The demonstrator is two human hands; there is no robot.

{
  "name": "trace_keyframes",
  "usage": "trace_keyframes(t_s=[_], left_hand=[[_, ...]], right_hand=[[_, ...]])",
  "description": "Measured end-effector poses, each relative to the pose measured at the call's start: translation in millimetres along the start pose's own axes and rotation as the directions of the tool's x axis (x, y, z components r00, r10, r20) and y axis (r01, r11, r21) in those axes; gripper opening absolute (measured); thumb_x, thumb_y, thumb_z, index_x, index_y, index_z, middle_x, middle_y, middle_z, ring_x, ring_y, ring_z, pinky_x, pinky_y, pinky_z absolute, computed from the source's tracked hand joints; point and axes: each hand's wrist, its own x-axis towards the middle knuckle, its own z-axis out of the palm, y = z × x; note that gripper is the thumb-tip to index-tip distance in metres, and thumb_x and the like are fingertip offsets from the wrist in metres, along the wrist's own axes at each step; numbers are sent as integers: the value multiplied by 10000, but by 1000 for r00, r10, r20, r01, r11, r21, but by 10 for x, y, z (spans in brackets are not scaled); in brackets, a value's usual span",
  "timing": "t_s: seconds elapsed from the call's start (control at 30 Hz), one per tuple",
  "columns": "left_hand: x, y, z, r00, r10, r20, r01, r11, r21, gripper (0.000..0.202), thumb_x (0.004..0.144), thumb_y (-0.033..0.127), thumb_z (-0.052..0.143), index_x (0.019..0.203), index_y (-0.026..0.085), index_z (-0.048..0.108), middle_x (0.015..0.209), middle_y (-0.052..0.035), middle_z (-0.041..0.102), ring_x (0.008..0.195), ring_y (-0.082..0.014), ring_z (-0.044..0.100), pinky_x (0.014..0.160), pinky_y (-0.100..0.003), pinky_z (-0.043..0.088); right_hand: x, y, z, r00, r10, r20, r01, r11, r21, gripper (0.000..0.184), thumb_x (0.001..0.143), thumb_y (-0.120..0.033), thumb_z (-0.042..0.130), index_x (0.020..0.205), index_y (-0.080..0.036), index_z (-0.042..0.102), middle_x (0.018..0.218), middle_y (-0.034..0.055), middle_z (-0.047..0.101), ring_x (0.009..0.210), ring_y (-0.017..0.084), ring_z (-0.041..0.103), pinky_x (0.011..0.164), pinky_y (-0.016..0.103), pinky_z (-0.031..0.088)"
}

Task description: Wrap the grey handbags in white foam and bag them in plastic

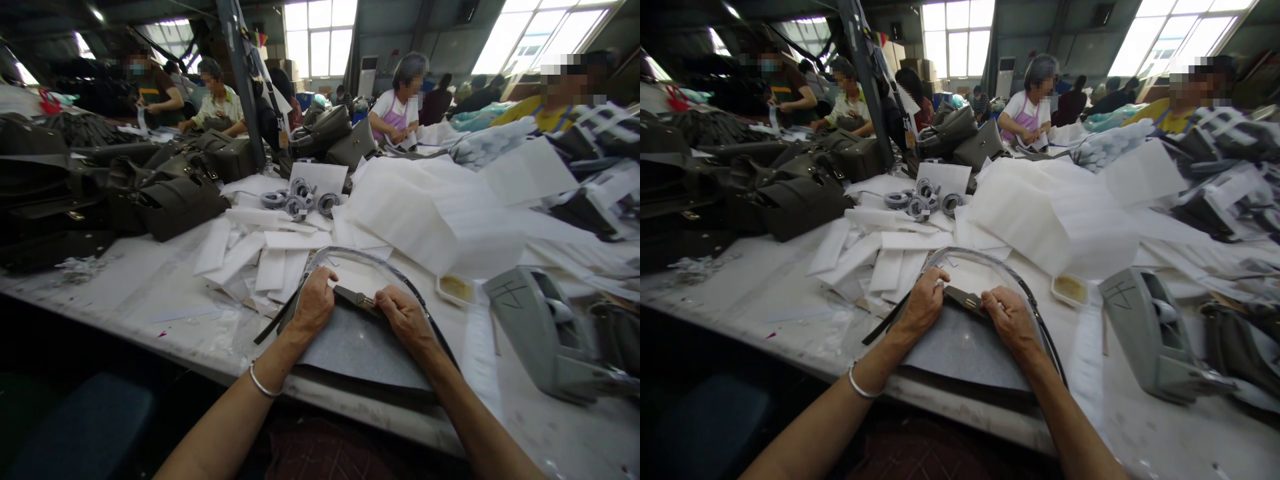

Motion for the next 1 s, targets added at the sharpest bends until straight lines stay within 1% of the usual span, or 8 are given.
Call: trace_keyframes(t_s=[0.07, 0.13, 0.3, 0.4, 0.5, 0.67, 0.83, 1.0], left_hand=[[-26, 35, -42, 999, 45, 5, -44, 994, -98, 377, 794, -38, 346, 992, 165, 593, 981, -67, 649, 974, -180, 617, 924, -342, 486], [-49, 91, -83, 990, 123, 64, -108, 975, -195, 371, 806, -28, 357, 973, 175, 618, 937, -37, 677, 909, -154, 641, 874, -294, 504], [-82, 177, -120, 916, 340, 214, -246, 895, -372, 318, 795, -10, 439, 829, 181, 692, 851, -15, 705, 842, -133, 653, 838, -248, 506], [-92, 152, -88, 865, 420, 274, -324, 886, -332, 327, 841, 1, 435, 820, 179, 707, 849, -33, 688, 841, -139, 632, 824, -253, 496], [-98, 121, -51, 825, 454, 338, -405, 891, -208, 319, 876, 26, 460, 797, 197, 717, 798, -25, 661, 798, -145, 596, 810, -262, 477], [-109, 138, -64, 801, 442, 403, -408, 897, -174, 322, 891, 57, 468, 801, 220, 731, 795, -23, 659, 807, -150, 592, 840, -271, 474], [-147, 176, -126, 785, 444, 432, -351, 894, -279, 347, 847, 28, 426, 834, 205, 724, 913, -46, 690, 900, -147, 628, 871, -262, 507], [-142, 224, -168, 710, 528, 466, -382, 844, -376, 346, 818, -2, 406, 829, 192, 693, 985, -46, 701, 984, -134, 648, 938, -239, 492]], right_hand=[[-10, -18, 0, 1000, -19, -4, 19, 1000, -7, 452, 950, -537, 469, 643, -224, 577, 661, 8, 561, 672, 176, 518, 694, 314, 401], [-23, -37, 0, 999, -40, -3, 40, 999, -20, 441, 946, -525, 485, 627, -225, 543, 651, 3, 527, 671, 175, 497, 702, 321, 387], [-47, -60, 14, 993, -115, 20, 116, 990, -84, 386, 966, -490, 480, 686, -228, 526, 711, 9, 546, 738, 187, 518, 774, 346, 392], [-58, -52, 29, 988, -143, 61, 148, 986, -82, 363, 970, -490, 489, 721, -233, 546, 756, 8, 584, 785, 190, 545, 915, 385, 386], [-68, -47, 42, 981, -169, 95, 178, 979, -96, 342, 959, -511, 510, 761, -244, 586, 793, 1, 620, 816, 190, 570, 1069, 445, 303], [-71, -66, 45, 982, -154, 113, 167, 979, -115, 323, 947, -501, 526, 750, -256, 600, 799, 4, 641, 818, 198, 590, 1103, 472, 291], [-71, -79, 38, 984, -133, 114, 145, 984, -101, 277, 937, -469, 549, 759, -261, 595, 819, 15, 655, 847, 207, 590, 1110, 487, 299], [-73, -83, 43, 987, -131, 97, 141, 985, -98, 295, 947, -462, 536, 746, -255, 597, 800, 15, 642, 830, 201, 587, 1104, 482, 305]])
